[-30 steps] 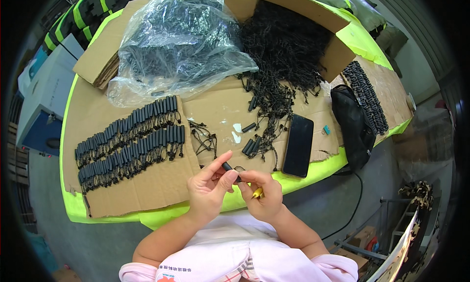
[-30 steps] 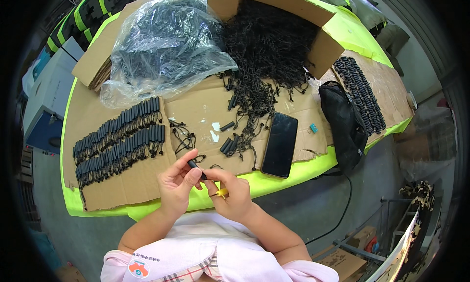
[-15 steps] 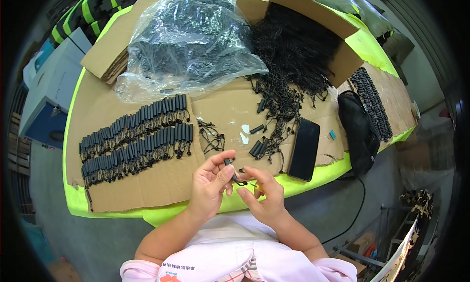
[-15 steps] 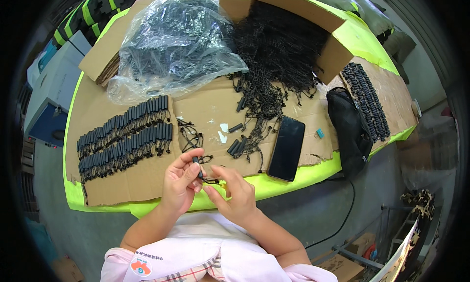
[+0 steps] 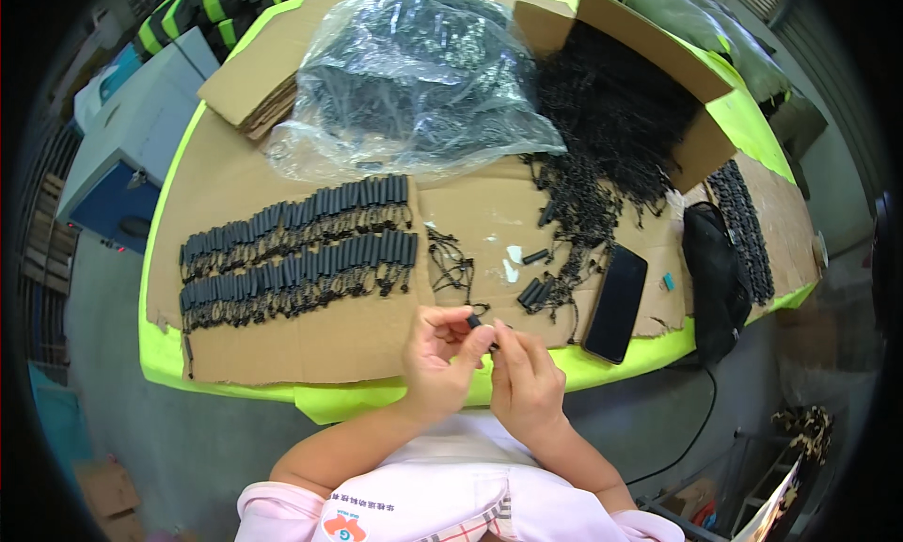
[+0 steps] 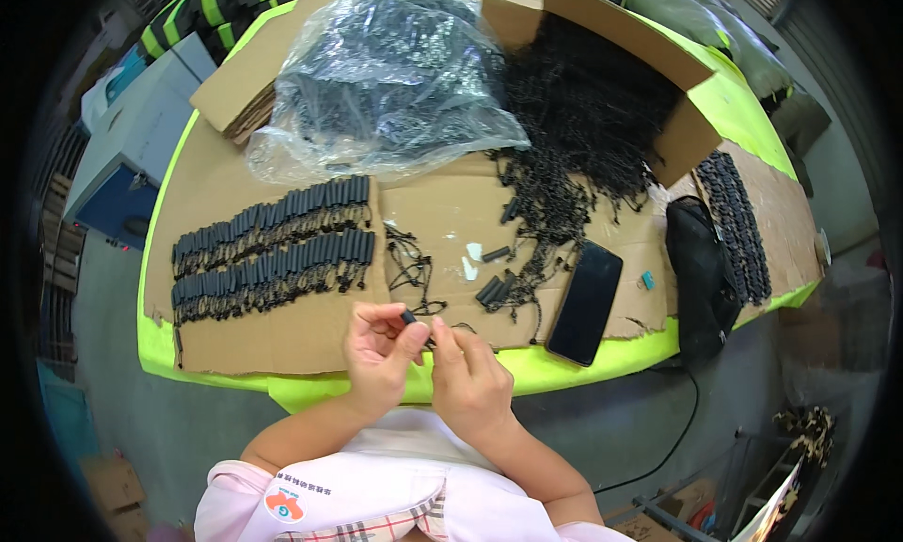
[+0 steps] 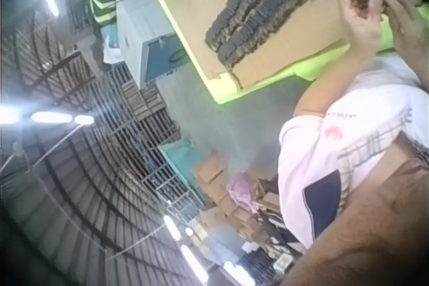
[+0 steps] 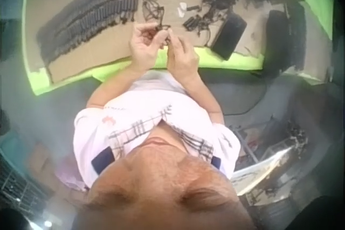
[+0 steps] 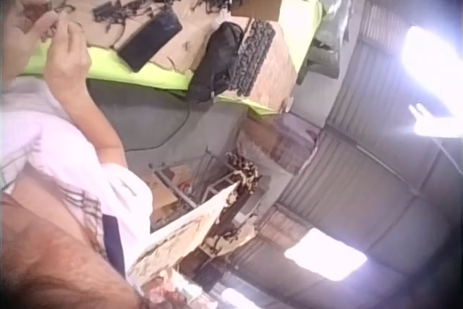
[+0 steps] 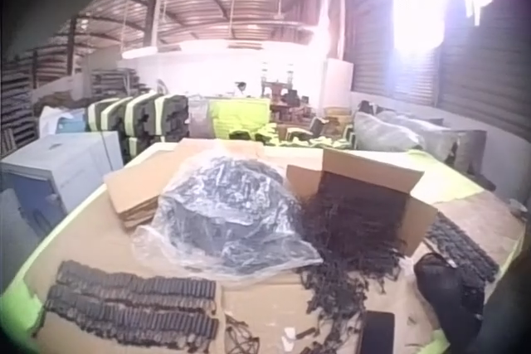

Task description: The recorder is assembling small electrical wire connectors into plastic housings using a handheld insertion tool at a factory workstation.

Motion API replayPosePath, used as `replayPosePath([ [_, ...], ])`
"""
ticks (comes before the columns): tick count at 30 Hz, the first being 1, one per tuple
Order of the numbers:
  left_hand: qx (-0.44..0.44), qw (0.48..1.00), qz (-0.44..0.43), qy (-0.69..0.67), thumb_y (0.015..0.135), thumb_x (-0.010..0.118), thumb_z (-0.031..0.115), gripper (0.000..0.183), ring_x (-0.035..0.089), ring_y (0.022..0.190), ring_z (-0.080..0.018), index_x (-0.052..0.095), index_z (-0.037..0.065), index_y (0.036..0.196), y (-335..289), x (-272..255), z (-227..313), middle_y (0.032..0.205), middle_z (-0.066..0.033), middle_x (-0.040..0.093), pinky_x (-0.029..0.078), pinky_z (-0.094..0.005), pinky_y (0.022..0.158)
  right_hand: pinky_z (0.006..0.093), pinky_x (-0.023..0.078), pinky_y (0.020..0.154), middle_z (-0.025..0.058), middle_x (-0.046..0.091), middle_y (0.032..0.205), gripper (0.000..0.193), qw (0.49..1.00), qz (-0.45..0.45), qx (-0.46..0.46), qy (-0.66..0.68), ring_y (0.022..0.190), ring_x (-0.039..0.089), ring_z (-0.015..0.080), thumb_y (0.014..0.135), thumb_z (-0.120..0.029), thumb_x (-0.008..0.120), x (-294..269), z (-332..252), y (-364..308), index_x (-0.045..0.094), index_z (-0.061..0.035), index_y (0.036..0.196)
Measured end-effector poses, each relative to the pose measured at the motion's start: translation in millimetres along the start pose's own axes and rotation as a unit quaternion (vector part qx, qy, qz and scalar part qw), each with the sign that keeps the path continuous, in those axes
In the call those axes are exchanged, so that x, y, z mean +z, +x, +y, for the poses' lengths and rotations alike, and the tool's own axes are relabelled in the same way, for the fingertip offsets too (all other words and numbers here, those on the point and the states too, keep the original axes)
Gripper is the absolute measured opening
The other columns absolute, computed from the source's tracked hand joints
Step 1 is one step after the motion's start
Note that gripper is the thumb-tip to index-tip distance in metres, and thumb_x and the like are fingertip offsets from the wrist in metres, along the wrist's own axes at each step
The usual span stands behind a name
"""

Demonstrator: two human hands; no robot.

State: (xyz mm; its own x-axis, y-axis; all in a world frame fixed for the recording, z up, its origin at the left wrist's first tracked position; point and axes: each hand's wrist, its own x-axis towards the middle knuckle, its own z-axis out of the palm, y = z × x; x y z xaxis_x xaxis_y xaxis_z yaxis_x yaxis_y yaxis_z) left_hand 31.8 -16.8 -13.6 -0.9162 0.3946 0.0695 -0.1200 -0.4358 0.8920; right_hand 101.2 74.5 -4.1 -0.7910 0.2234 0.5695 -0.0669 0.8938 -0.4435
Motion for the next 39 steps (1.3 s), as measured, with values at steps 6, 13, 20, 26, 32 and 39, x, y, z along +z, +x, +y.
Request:
replayPosePath([
  [6,0.049,0.997,-0.002,0.052,0.080,0.062,0.001,0.029,0.055,0.068,-0.0079,0.042,0.005,0.099,-5,-6,-1,0.082,-0.0054,0.055,0.046,-0.0184,0.053,0.0346,0.050,0.058,0.0146,0.057,0.090,0.051,0.995,-0.032,0.050,0.081,0.075,0.059,0.0287,0.072,0.004,0.058,6,-6,2,0.042,0.0018,0.120],
  [13,0.057,0.986,0.122,0.099,0.081,0.060,0.001,0.022,0.049,0.067,-0.0048,0.050,0.005,0.099,-2,-74,40,0.081,-0.0019,0.054,0.045,-0.0184,0.057,0.0311,0.048,0.054,0.0134,0.059,0.079,0.055,0.979,-0.157,0.055,0.114,0.066,0.060,0.0245,0.071,-0.001,0.063,-5,-7,2,0.042,0.0018,0.121],
  [20,0.036,0.626,0.334,0.704,0.081,0.060,0.015,0.022,0.053,0.067,-0.0159,0.063,0.012,0.102,-21,-265,110,0.078,-0.0032,0.061,0.044,-0.0272,0.063,0.0319,0.048,0.054,0.0116,0.061,0.075,0.051,0.984,-0.122,0.108,0.065,0.062,0.061,0.0250,0.070,-0.003,0.064,-7,18,3,0.048,-0.0019,0.118],
  [26,0.013,0.426,0.276,0.862,0.085,0.052,0.027,0.024,0.052,0.082,-0.0269,0.062,0.018,0.105,-36,-304,109,0.089,-0.0034,0.058,0.044,-0.0372,0.073,0.0305,0.047,0.052,0.0098,0.061,0.078,0.048,0.992,-0.080,0.074,0.070,0.062,0.061,0.0216,0.071,-0.006,0.064,-5,22,8,0.050,-0.0041,0.117],
  [32,0.111,0.344,0.339,0.869,0.083,0.057,0.020,0.021,0.052,0.083,-0.0249,0.063,0.011,0.101,-9,-256,115,0.091,-0.0061,0.057,0.045,-0.0348,0.070,0.0313,0.045,0.047,0.0098,0.060,0.076,0.043,0.993,-0.046,0.100,0.051,0.058,0.058,0.0232,0.072,-0.008,0.063,-12,38,4,0.051,-0.0045,0.113],
  [39,0.218,0.794,-0.123,0.553,0.077,0.062,0.009,0.021,0.059,0.089,-0.0247,0.062,0.001,0.097,101,-57,52,0.099,-0.0150,0.061,0.047,-0.0299,0.076,0.0318,0.044,0.043,0.0071,0.055,0.069,0.034,0.992,-0.046,0.112,0.037,0.052,0.055,0.0226,0.073,-0.010,0.063,-16,43,4,0.055,-0.0068,0.106],
])
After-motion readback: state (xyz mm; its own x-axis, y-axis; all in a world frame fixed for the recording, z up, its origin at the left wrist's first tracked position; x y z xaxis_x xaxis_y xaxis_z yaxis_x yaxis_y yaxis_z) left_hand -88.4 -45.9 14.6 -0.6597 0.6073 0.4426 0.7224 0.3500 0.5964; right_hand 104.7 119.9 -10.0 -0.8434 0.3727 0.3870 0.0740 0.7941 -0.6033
